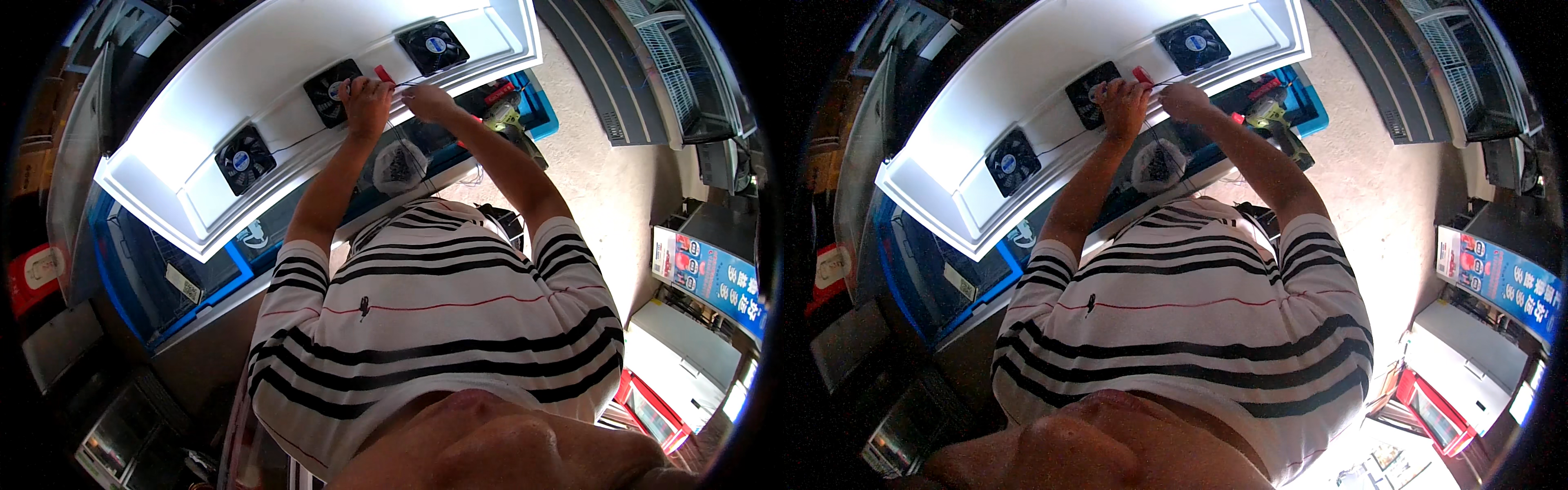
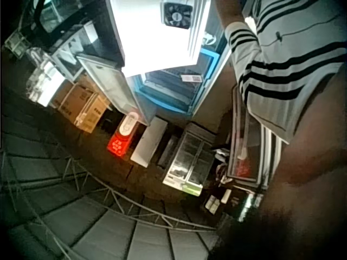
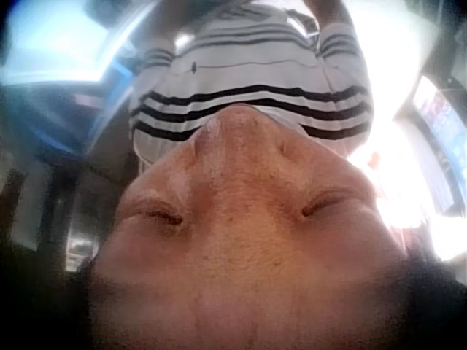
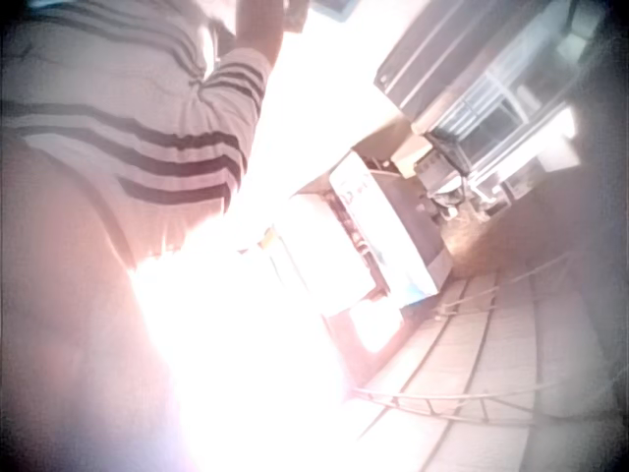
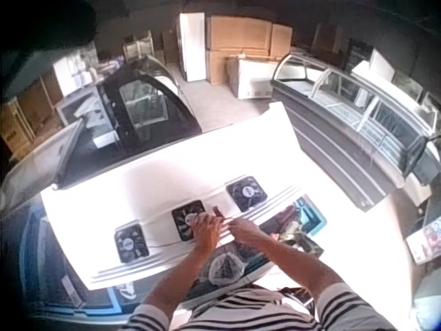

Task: The person connects wires to three small black fans mounted on a white surface. They use red electrical tape to secure the wire connections and then attach a small black metal bracket to the wiring assembly.

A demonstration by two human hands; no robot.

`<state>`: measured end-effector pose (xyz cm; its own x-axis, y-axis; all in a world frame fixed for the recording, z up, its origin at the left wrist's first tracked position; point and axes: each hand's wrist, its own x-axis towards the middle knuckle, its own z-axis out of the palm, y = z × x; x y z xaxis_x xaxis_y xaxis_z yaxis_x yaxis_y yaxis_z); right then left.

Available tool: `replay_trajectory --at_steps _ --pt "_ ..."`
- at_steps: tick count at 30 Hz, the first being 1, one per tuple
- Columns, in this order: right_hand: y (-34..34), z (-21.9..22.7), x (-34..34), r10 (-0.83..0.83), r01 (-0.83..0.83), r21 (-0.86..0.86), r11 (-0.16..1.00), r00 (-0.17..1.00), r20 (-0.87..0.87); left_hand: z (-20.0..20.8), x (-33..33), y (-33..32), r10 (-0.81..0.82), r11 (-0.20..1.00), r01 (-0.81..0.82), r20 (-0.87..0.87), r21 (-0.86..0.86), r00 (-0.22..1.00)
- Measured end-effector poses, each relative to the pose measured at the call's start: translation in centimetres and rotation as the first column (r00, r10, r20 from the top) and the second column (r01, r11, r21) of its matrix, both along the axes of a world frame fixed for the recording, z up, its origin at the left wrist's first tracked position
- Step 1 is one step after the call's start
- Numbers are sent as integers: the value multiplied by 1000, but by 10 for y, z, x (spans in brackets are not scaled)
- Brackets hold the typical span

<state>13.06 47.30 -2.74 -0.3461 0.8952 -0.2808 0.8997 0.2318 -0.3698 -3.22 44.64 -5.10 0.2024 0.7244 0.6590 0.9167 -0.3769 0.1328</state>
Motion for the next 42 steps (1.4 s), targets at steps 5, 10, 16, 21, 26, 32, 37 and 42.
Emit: replay_trajectory --at_steps 5,10,16,21,26,32,37,42 --pt "-39 -3 -7 -95 59 272 960 988 122 7 6 -6 8 997 1 112 -78 994" --pt "-43 -17 -3 -90 41 476 878 993 82 15 13 -11 57 997 -50 114 -62 992" --pt "-29 -35 -2 -27 15 456 890 999 21 -5 15 6 -127 989 143 267 -41 955" --pt "-23 -43 -12 -147 206 491 846 977 -157 -11 18 4 -119 970 195 419 -143 900" --pt "-15 -37 -22 -259 332 342 879 935 -243 -7 15 0 -91 944 238 510 -230 855" --pt "-13 -50 -5 -52 180 557 811 970 -237 -1 17 -1 -136 958 244 506 -152 852" --pt "-11 -58 -8 -67 270 586 764 937 -344 -1 16 0 -120 935 264 489 -237 864" --pt "-12 -62 -19 -149 295 623 725 950 -276 -11 17 2 -93 959 220 536 -178 839"
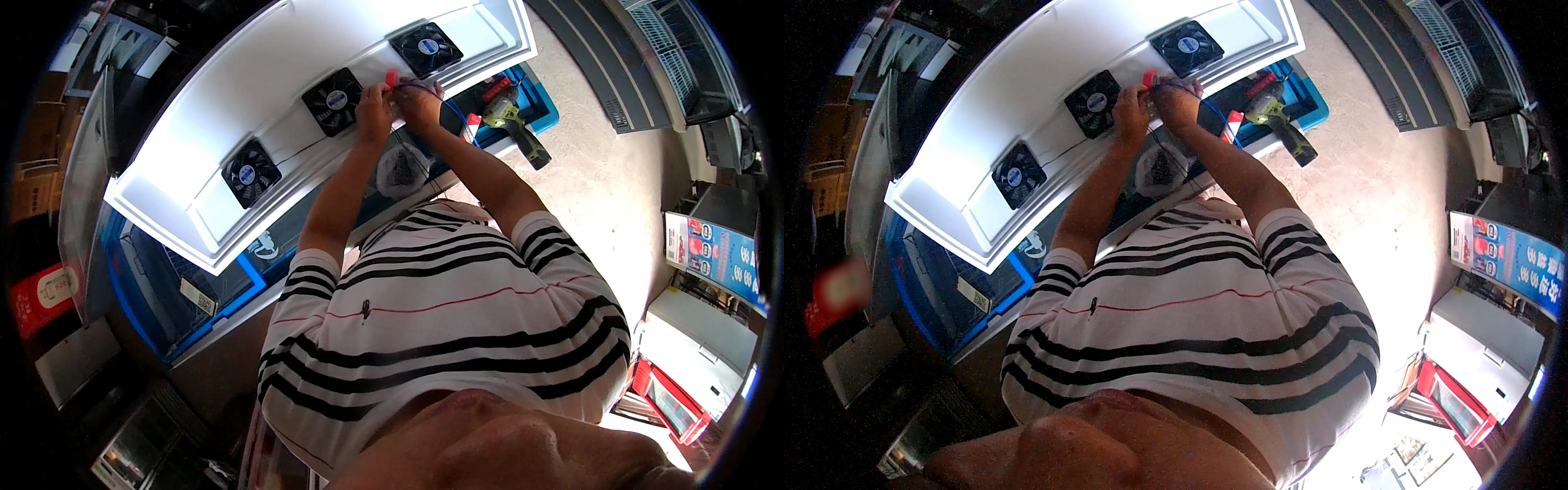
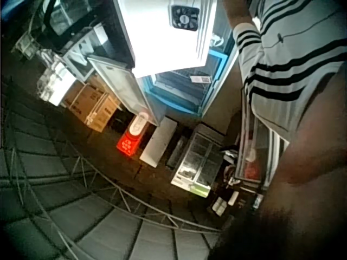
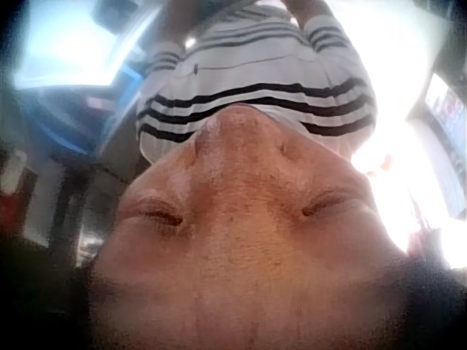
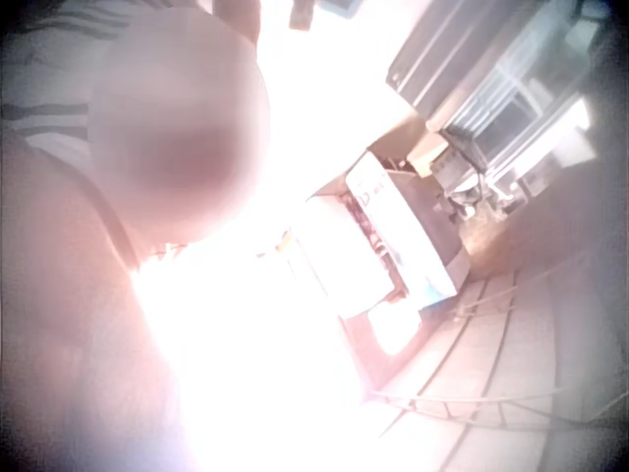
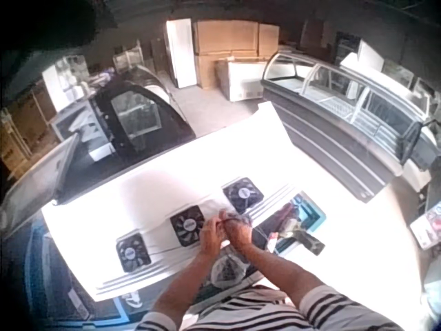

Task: The person connects wires to three small black fans mounted on a white surface. They use red electrical tape to secure the wire connections and then attach a small black metal bracket to the wiring assembly.

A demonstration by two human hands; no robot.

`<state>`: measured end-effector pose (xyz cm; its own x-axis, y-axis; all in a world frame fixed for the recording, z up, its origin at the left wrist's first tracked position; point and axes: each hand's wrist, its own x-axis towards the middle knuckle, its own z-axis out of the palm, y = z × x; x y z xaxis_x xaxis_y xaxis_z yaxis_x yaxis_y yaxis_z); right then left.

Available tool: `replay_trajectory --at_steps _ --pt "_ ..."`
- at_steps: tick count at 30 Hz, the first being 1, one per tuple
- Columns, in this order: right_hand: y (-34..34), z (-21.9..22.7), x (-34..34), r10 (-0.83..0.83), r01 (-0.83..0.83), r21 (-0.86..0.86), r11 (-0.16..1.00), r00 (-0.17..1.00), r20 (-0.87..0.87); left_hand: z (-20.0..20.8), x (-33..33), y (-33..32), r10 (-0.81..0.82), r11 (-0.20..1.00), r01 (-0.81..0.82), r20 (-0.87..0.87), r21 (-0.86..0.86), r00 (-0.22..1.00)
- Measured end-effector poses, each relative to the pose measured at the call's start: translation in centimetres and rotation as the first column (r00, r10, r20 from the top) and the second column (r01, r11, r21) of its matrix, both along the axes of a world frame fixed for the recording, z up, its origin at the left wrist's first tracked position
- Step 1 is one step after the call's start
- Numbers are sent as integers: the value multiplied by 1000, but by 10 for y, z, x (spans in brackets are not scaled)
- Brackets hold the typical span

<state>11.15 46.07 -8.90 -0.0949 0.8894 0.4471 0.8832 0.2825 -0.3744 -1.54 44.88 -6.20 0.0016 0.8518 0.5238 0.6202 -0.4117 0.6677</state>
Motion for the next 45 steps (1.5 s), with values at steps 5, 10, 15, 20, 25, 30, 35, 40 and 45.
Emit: replay_trajectory --at_steps 5,10,15,20,25,30,35,40,45 --pt "11 -8 11 103 -132 -173 976 980 -168 10 1 -1 -31 999 32 -37 6 999" --pt "0 0 9 126 -129 -34 991 988 -91 10 -1 -2 -32 999 31 -64 -21 997" --pt "-5 6 -4 -111 114 27 993 989 -94 9 -1 -1 -37 999 34 -60 -40 998" --pt "-1 1 -9 -103 102 -70 992 995 -5 14 -4 -2 -78 996 79 -47 29 996" --pt "6 -16 -7 -73 73 28 997 997 -7 11 -1 2 -84 994 87 -49 60 995" --pt "0 5 0 -47 48 -22 999 999 19 13 -2 0 -67 995 70 -33 75 997" --pt "-6 9 4 -54 55 30 998 998 -43 12 -3 -1 -105 994 107 -62 32 993" --pt "-2 17 13 74 -86 113 990 991 110 3 -6 3 -89 995 95 -137 42 987" --pt "-3 52 22 160 -199 -322 926 977 -142 2 -6 4 -114 990 125 -166 62 980"
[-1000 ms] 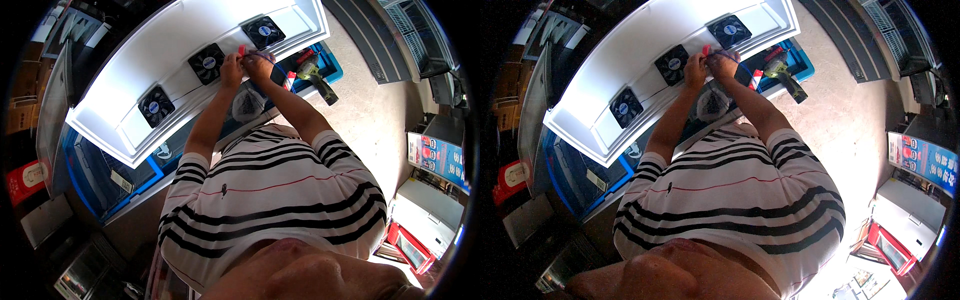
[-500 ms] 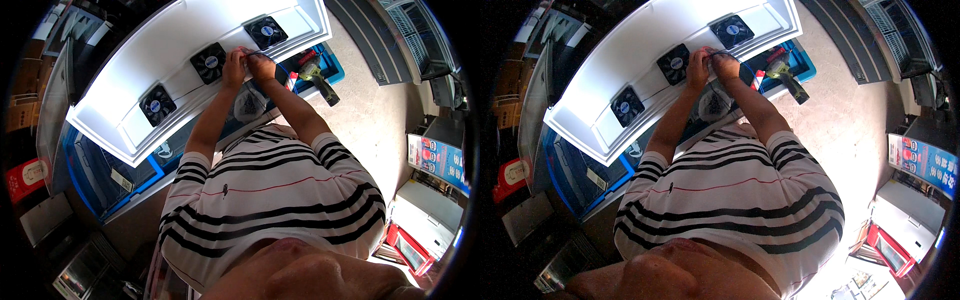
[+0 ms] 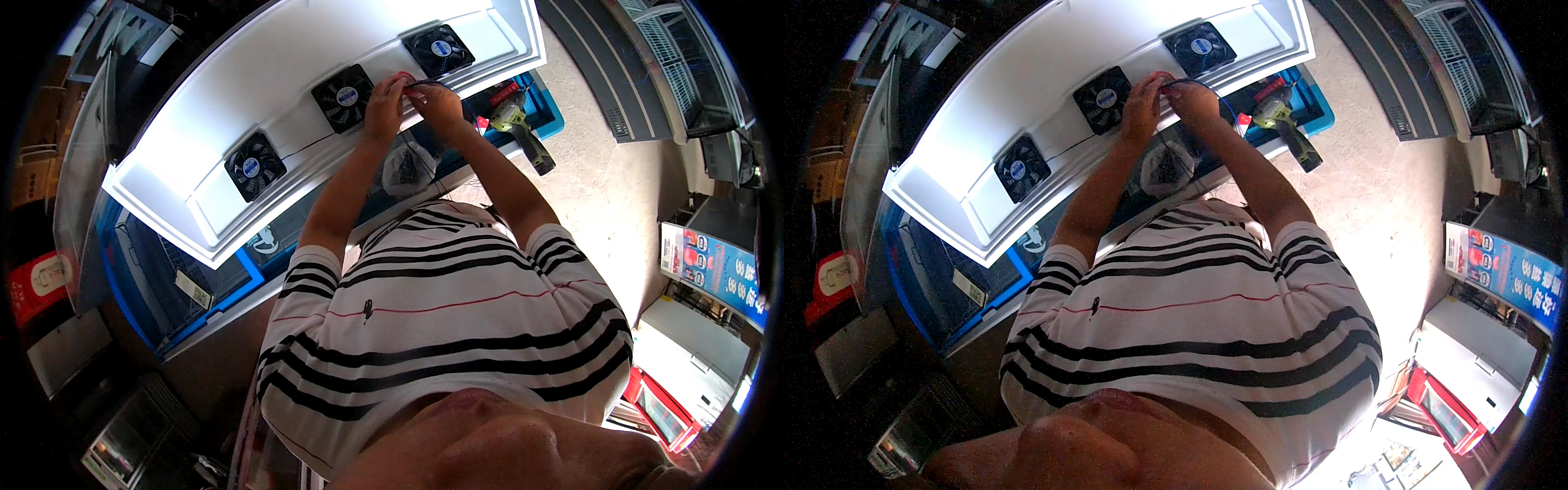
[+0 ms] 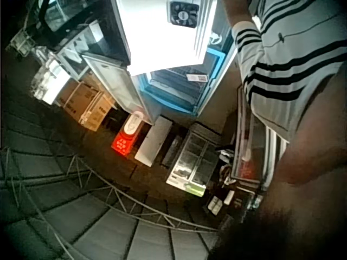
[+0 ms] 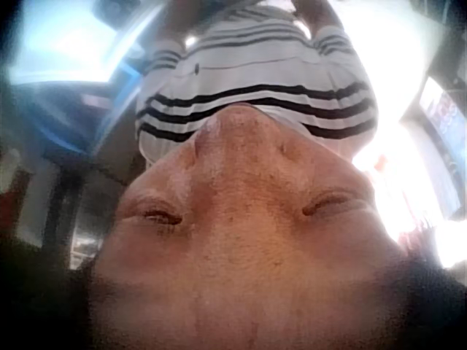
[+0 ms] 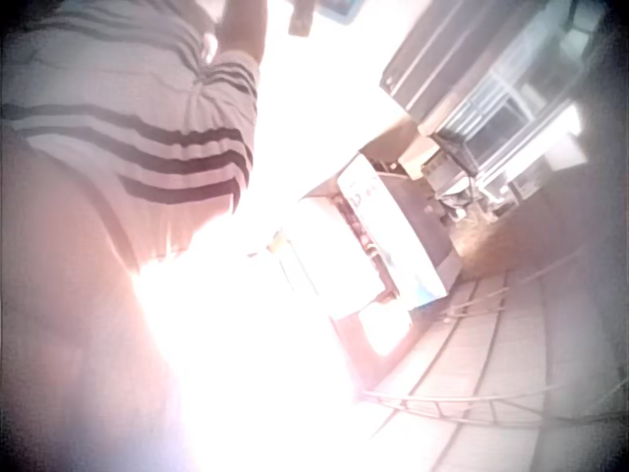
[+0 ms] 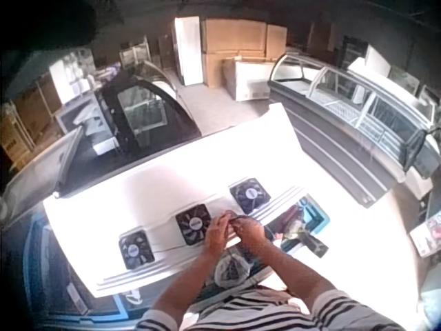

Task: The person connects wires to three small black fans mounted on a white surface. They use red electrical tape to secure the wire connections and then attach a small black metal bracket to the wiring assembly.

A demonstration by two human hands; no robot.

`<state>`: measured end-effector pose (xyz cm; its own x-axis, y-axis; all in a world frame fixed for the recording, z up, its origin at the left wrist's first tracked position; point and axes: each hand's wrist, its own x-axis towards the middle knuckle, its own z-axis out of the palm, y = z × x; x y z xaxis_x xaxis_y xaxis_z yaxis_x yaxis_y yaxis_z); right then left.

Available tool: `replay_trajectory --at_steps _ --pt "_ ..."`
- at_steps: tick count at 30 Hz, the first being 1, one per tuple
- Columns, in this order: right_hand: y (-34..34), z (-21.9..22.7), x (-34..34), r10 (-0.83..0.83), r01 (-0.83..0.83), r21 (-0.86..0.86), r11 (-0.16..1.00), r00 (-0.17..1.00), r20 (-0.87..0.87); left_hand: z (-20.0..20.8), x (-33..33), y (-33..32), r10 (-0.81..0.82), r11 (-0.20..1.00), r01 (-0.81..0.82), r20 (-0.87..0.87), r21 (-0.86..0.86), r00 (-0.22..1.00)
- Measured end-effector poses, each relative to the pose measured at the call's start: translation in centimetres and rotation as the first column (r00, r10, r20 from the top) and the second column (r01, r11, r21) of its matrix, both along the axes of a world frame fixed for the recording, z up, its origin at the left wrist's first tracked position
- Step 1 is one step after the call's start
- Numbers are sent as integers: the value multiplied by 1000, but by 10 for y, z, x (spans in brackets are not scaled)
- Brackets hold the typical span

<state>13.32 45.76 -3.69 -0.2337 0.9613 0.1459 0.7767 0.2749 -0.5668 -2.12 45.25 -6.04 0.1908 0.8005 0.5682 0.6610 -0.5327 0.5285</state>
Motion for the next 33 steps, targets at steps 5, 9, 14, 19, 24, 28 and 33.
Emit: replay_trajectory --at_steps 5,9,14,19,24,28,33 --pt "18 -10 17 56 -80 -198 977 991 -121 -12 2 7 -3 999 -2 -99 -49 995" --pt "-1 14 5 100 -102 -110 989 995 -25 -14 -3 9 3 999 -4 -48 -33 999" --pt "-9 4 0 44 -42 19 999 992 -116 13 -5 10 6 976 -14 -37 -217 999" --pt "-9 17 -12 2 1 -18 1000 985 171 33 -11 6 111 976 -171 -367 -137 924" --pt "-21 23 -22 -69 94 -83 992 963 261 25 -11 13 89 943 -201 -382 -265 920" --pt "-28 28 -23 -14 52 -140 989 966 258 16 -13 15 79 945 -184 -356 -272 931" --pt "-19 2 -17 82 -74 -63 995 987 139 20 -27 26 -72 923 4 -163 -385 984"
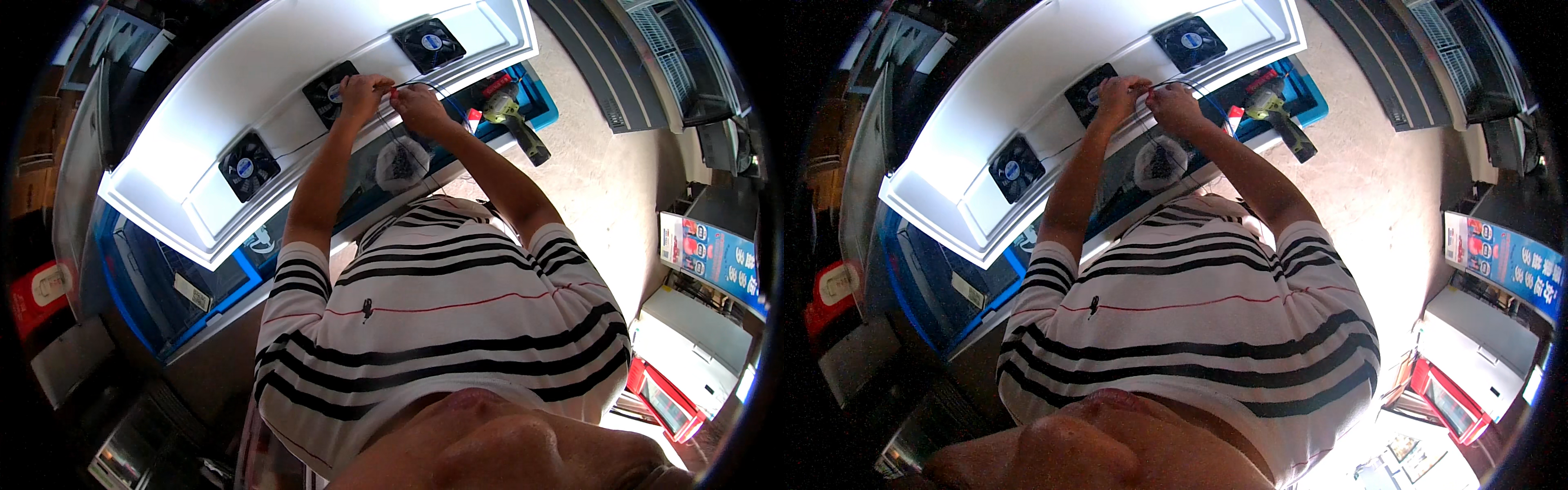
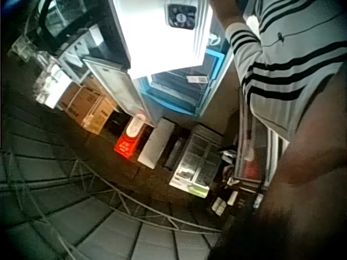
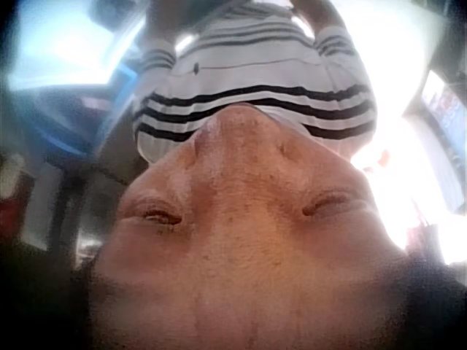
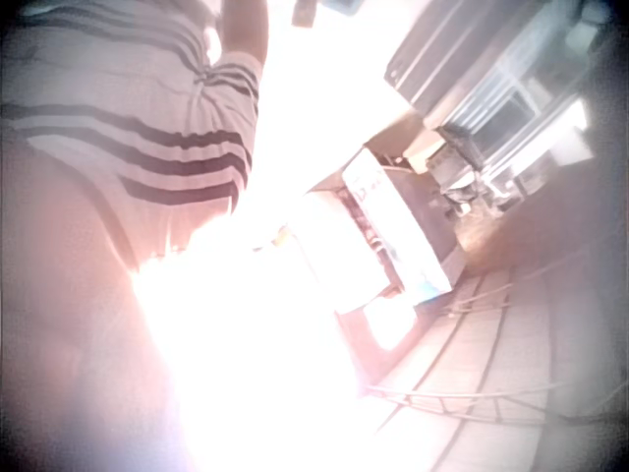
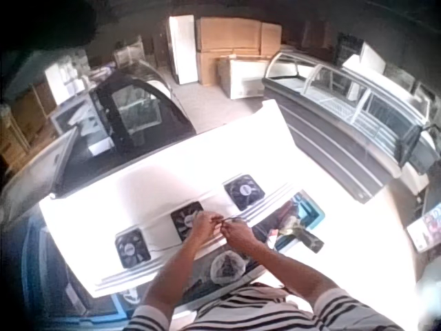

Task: The person connects wires to three small black fans mounted on a white surface. They use red electrical tape to secure the wire connections and then attach a small black metal bracket to the wiring assembly.

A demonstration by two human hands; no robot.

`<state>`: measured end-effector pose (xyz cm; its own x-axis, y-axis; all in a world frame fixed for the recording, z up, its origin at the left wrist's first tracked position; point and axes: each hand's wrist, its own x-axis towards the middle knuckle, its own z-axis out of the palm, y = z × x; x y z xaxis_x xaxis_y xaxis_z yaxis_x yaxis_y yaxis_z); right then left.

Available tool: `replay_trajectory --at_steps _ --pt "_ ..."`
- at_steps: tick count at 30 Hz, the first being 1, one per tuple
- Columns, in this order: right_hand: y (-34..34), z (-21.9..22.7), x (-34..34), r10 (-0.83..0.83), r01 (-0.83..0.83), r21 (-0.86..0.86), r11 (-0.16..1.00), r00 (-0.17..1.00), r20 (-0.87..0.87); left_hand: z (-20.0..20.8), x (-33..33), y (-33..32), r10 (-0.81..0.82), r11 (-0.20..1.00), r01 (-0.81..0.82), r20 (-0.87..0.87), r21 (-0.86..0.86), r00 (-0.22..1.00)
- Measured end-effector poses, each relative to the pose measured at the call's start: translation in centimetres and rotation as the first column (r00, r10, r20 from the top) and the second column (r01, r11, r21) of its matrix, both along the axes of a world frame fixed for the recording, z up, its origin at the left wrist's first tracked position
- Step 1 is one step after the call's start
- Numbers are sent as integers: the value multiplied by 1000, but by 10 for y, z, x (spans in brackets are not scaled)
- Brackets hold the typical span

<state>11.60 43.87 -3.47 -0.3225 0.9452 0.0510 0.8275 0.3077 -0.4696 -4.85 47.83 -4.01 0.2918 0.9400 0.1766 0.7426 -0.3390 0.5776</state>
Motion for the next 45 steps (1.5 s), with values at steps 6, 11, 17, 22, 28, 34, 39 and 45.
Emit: replay_trajectory --at_steps 6,11,17,22,28,34,39,45 --pt "11 3 5 -156 -25 -489 872 933 -325 -4 0 -8 26 998 -31 107 54 994" --pt "19 49 9 -443 -134 -760 636 742 -503 -17 -3 -12 58 991 -75 154 112 986" --pt "55 36 16 -548 -204 -826 526 661 -512 -9 4 -21 126 981 -148 167 128 978" --pt "72 13 18 -427 -215 -722 658 682 -593 -4 9 -23 181 973 -208 221 105 958" --pt "70 -1 19 -142 -125 -364 923 769 -624 -21 9 -19 211 954 -249 218 166 953" --pt "49 4 26 127 -132 -8 991 964 -232 -18 11 -23 175 940 -227 212 256 962" --pt "33 23 16 82 -84 -23 996 996 -45 -17 10 -24 168 935 -210 164 286 972" --pt "30 26 17 85 -83 86 993 996 -17 -12 11 -24 191 950 -227 177 213 965"
